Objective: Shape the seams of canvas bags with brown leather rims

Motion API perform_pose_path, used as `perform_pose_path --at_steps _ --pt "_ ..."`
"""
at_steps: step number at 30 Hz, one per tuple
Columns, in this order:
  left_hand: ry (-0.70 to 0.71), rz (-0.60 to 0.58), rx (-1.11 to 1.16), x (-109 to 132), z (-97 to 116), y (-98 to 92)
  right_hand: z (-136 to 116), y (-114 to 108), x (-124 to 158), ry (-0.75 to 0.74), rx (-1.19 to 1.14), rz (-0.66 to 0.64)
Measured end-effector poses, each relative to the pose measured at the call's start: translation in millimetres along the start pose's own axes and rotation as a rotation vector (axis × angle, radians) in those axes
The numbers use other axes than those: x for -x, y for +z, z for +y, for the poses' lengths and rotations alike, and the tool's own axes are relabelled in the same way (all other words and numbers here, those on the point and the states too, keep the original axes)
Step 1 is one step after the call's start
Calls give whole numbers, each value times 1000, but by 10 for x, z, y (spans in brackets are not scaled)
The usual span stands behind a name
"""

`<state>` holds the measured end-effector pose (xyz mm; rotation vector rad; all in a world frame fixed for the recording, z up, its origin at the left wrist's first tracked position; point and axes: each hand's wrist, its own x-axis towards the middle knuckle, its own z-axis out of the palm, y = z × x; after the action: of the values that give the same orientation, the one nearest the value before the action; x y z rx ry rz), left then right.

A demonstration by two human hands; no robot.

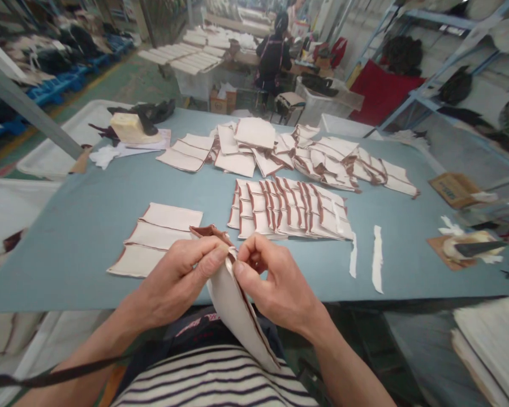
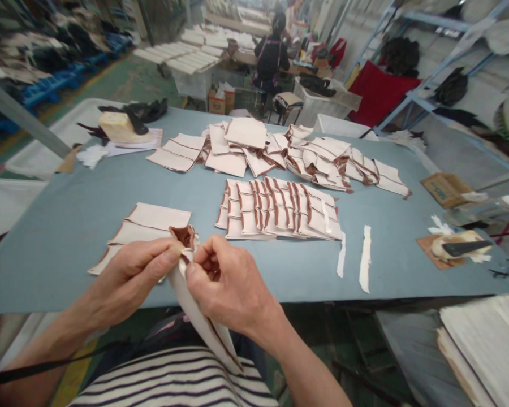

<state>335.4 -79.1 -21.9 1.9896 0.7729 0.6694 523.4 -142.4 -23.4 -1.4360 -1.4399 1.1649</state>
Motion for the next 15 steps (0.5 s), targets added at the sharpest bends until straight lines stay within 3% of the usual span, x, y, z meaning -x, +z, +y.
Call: perform_pose_path --at_steps 15 --pt "-6 -70 124 -66 44 -99 -62 -262 -272 -183 199 -227"
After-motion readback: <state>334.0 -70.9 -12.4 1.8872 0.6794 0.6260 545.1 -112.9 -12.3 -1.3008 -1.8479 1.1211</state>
